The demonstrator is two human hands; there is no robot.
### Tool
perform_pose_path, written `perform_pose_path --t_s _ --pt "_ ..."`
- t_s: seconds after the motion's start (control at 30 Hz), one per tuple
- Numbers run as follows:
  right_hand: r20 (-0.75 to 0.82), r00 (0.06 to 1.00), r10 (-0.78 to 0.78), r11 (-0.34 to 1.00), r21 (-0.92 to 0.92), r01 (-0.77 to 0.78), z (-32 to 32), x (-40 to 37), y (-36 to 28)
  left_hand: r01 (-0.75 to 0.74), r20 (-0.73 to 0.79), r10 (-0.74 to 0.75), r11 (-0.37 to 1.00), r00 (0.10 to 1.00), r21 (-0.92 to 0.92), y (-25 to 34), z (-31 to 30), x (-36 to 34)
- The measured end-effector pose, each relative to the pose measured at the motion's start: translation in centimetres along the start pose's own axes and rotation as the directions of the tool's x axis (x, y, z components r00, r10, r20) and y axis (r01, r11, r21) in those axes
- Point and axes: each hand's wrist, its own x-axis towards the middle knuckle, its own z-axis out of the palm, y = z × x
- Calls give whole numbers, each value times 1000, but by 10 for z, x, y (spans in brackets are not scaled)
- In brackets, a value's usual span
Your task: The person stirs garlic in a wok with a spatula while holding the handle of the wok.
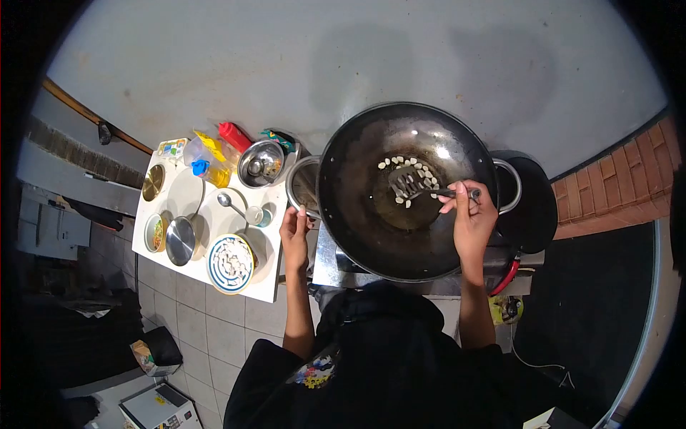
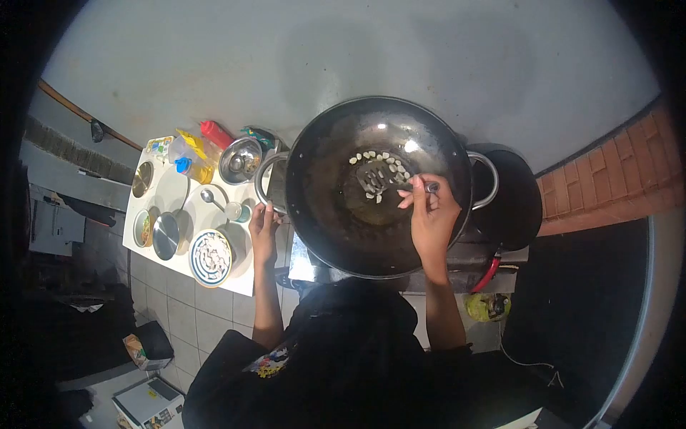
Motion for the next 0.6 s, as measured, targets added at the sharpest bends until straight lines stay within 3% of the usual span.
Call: perform_pose_path --t_s 0.33,0.5,0.6 --pt "243 952 184 982 -4 -189 16 -20 14 1 -9 -1 1000 1000 -23 2 1 0" --pt "201 971 131 991 -35 -127 19 -10 20 -17 -32 15 999 999 -52 3 4 -1" --pt "40 999 36 999 -12 -36 8 -3 14 -21 -20 20 1000 1000 -20 4 2 -1"
